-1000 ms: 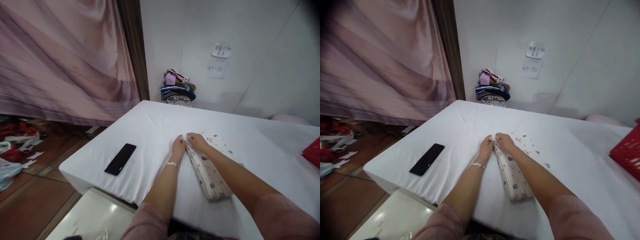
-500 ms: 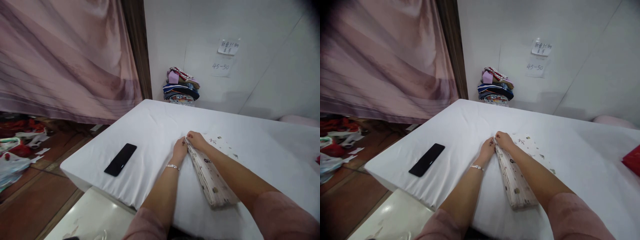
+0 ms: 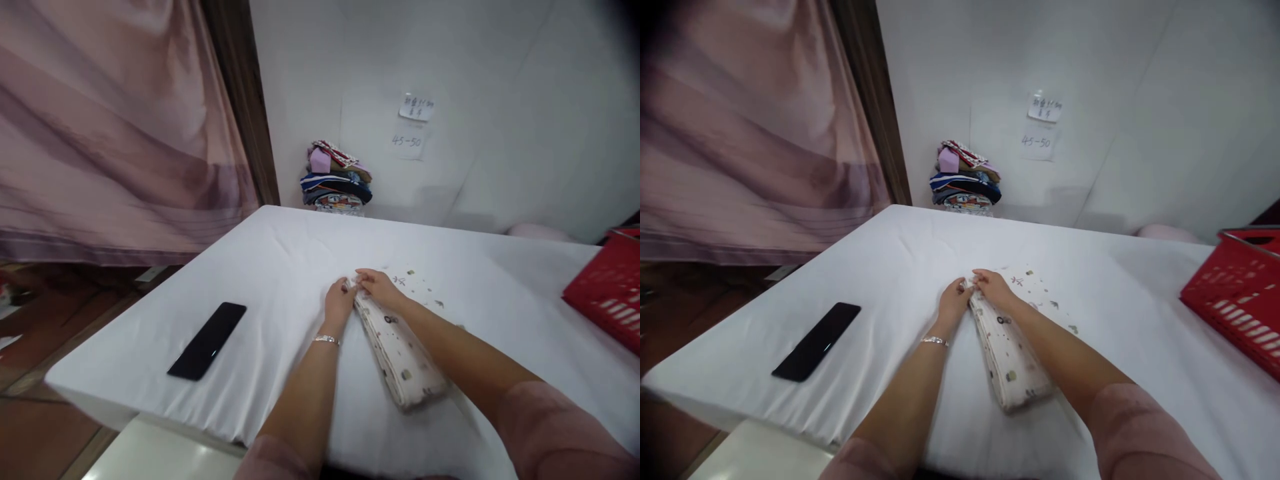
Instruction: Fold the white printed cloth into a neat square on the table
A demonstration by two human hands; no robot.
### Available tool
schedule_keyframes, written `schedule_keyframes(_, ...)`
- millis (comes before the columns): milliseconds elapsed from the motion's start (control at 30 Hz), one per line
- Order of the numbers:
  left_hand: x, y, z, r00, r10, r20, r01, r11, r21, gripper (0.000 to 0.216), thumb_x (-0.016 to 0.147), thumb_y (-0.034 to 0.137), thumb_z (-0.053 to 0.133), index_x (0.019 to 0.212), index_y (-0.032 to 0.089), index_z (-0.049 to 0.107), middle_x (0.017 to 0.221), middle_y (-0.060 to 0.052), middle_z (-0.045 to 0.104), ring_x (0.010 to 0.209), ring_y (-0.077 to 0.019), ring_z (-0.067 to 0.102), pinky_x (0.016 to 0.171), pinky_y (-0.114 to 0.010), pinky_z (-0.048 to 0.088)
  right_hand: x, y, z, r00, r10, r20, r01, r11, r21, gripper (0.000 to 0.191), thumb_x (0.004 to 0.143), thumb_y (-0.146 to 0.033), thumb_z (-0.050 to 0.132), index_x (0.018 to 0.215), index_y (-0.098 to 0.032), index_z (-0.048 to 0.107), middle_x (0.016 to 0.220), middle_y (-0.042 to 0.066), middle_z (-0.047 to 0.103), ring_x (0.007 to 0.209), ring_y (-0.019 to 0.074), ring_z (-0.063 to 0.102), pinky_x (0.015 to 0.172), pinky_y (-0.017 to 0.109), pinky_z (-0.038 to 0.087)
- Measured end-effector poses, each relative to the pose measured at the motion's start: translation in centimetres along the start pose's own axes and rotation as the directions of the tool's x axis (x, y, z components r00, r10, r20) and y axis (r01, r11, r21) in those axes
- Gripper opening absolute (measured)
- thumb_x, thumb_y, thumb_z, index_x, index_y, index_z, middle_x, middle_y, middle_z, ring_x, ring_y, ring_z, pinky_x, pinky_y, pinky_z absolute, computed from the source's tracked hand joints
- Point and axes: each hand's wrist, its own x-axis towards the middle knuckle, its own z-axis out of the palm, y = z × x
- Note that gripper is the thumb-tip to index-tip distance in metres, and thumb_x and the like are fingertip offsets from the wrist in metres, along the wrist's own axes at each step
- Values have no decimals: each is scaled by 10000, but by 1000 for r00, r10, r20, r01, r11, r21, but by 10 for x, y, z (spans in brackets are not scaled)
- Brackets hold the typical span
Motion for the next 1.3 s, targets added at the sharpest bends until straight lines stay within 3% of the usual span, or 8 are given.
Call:
schedule_keyframes(100,1,1,0,1000,-2,6,2,1000,5,393,786,279,567,1164,175,600,950,-68,665,858,-176,600,806,-275,440,-18,8,-18,977,-171,-127,145,972,-185,368,801,-157,423,1105,-202,626,1101,54,648,994,166,584,898,328,448)
schedule_keyframes(167,2,1,0,1000,-1,6,1,1000,8,389,787,260,553,1165,180,598,947,-66,665,853,-176,601,800,-275,442,-29,17,-31,959,-258,-118,198,907,-370,390,836,-190,417,1185,-204,590,1273,84,563,1199,197,473,1022,380,350)
schedule_keyframes(367,0,3,-1,1000,-13,-6,13,1000,24,416,783,227,537,1192,162,582,989,-82,664,883,-186,605,833,-288,441,-47,24,-41,991,-11,136,103,720,-686,529,929,-414,335,1397,-175,383,1519,119,239,1400,278,157,1102,497,133)
schedule_keyframes(533,2,1,1,1000,-9,-7,9,999,42,422,790,237,548,1206,173,573,1013,-71,667,912,-178,606,858,-280,439,-69,-2,-11,978,-59,199,186,677,-712,608,928,-487,277,1445,-168,294,1543,107,144,1418,256,55,1115,483,43)
schedule_keyframes(733,3,0,3,1000,-31,4,31,999,26,413,788,231,559,1198,184,576,985,-54,675,891,-164,614,847,-268,447,-99,-13,11,965,-4,262,176,752,-635,655,929,-513,231,1465,-136,235,1537,112,167,1416,239,95,1122,465,81)
schedule_keyframes(900,2,2,2,999,-52,7,52,999,5,401,784,232,571,1184,205,583,980,-39,676,884,-161,617,834,-263,456,-139,-19,22,960,-33,278,209,745,-633,735,891,-547,350,1471,-117,213,1543,131,99,1418,257,41,1129,457,103)
schedule_keyframes(1100,1,0,3,999,-41,13,41,999,18,404,801,256,555,1203,209,566,981,-35,667,878,-163,614,838,-271,461,-181,-18,44,951,-173,256,304,683,-665,659,875,-425,468,1449,-156,290,1531,136,185,1413,298,38,1115,483,175)
schedule_keyframes(1300,-12,9,1,981,164,-107,-142,972,189,430,830,244,512,1257,183,518,1223,-91,555,1067,-194,557,917,-300,447,-181,-17,49,939,-231,254,344,617,-708,593,869,-394,509,1407,-175,387,1500,148,274,1400,349,89,1103,513,194)
